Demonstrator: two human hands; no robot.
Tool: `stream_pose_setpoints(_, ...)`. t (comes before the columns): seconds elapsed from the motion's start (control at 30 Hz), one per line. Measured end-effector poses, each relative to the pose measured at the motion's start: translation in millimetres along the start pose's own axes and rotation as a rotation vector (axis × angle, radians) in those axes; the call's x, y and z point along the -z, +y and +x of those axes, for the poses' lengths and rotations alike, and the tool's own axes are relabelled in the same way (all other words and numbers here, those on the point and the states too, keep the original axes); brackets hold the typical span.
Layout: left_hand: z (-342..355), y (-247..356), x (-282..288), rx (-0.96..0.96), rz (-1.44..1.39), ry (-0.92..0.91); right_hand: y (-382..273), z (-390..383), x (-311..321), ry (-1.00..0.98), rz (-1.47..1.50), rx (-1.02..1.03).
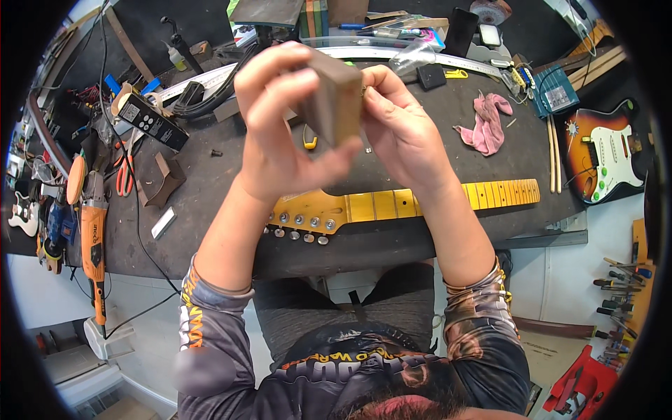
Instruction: The person sands a small guitar nut by rubbing it against a sanding block held in their hands, then places the nut onto a guitar neck at a workbench.
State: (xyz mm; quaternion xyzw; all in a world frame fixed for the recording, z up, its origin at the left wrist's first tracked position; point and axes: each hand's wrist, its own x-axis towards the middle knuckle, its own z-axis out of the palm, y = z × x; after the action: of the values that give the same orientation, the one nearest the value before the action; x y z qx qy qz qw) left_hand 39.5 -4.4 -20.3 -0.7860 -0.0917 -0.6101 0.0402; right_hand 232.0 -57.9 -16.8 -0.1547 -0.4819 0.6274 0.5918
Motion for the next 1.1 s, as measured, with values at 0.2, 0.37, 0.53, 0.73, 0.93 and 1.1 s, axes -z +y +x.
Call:
stream_pose_setpoints(0.2, 8, 12, 2, -0.027, 0.042, -0.167, -4, -5, -2, 0.050, 0.018, -0.070)
stream_pose_setpoints(0.37, 6, 25, -4, -0.081, -0.091, -0.058, -1, -4, 10, -0.024, 0.085, -0.093)
stream_pose_setpoints(0.53, 4, 12, -2, -0.056, -0.037, -0.124, -4, -4, 4, -0.005, 0.101, -0.119)
stream_pose_setpoints(0.73, 8, 35, -4, -0.110, -0.100, -0.136, -2, -3, 5, 0.044, 0.023, -0.083)
stream_pose_setpoints(0.93, 5, 27, -3, -0.037, -0.108, -0.064, -1, -3, 6, 0.052, -0.113, -0.075)
stream_pose_setpoints(1.1, 10, 18, -2, 0.023, -0.087, -0.129, 0, -1, 10, 0.010, -0.408, 0.074)
